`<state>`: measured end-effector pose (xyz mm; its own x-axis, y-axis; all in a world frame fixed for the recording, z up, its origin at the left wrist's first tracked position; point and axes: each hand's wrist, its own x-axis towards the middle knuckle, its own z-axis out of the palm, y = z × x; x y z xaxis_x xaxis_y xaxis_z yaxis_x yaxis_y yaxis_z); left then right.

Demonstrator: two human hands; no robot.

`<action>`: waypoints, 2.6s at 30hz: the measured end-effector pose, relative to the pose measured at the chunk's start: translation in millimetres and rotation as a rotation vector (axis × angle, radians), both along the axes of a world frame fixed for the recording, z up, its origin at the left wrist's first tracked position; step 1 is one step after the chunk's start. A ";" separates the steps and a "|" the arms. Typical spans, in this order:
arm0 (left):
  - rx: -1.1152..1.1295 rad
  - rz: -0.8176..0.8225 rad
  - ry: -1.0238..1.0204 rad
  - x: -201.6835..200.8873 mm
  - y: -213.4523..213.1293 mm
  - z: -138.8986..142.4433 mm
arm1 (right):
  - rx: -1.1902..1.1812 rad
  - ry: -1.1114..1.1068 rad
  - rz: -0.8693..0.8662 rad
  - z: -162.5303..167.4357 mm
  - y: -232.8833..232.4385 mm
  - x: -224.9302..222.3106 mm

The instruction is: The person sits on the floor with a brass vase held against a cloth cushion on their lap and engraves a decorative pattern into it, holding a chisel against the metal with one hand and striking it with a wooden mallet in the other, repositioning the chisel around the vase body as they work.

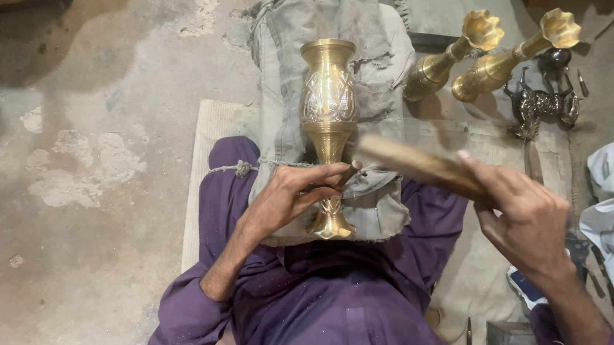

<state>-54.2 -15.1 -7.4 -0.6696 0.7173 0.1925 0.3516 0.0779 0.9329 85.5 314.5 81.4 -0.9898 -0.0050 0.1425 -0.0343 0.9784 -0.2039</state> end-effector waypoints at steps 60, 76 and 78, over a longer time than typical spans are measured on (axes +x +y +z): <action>0.078 -0.075 0.025 -2.3 1.0 -7.8 | -0.048 0.041 -0.009 15.7 -12.6 10.1; 0.080 -0.053 0.055 -2.0 -0.3 -3.5 | 0.239 0.010 0.103 11.4 -14.6 13.4; 0.064 -0.050 0.044 -0.8 -1.2 -3.9 | 0.154 0.105 0.067 5.4 -15.0 13.7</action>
<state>-54.9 -16.3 -11.3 -0.6233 0.7348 0.2676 0.3945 0.0000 0.9189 99.3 299.5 86.8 -0.9663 -0.1004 0.2369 -0.1138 0.9925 -0.0437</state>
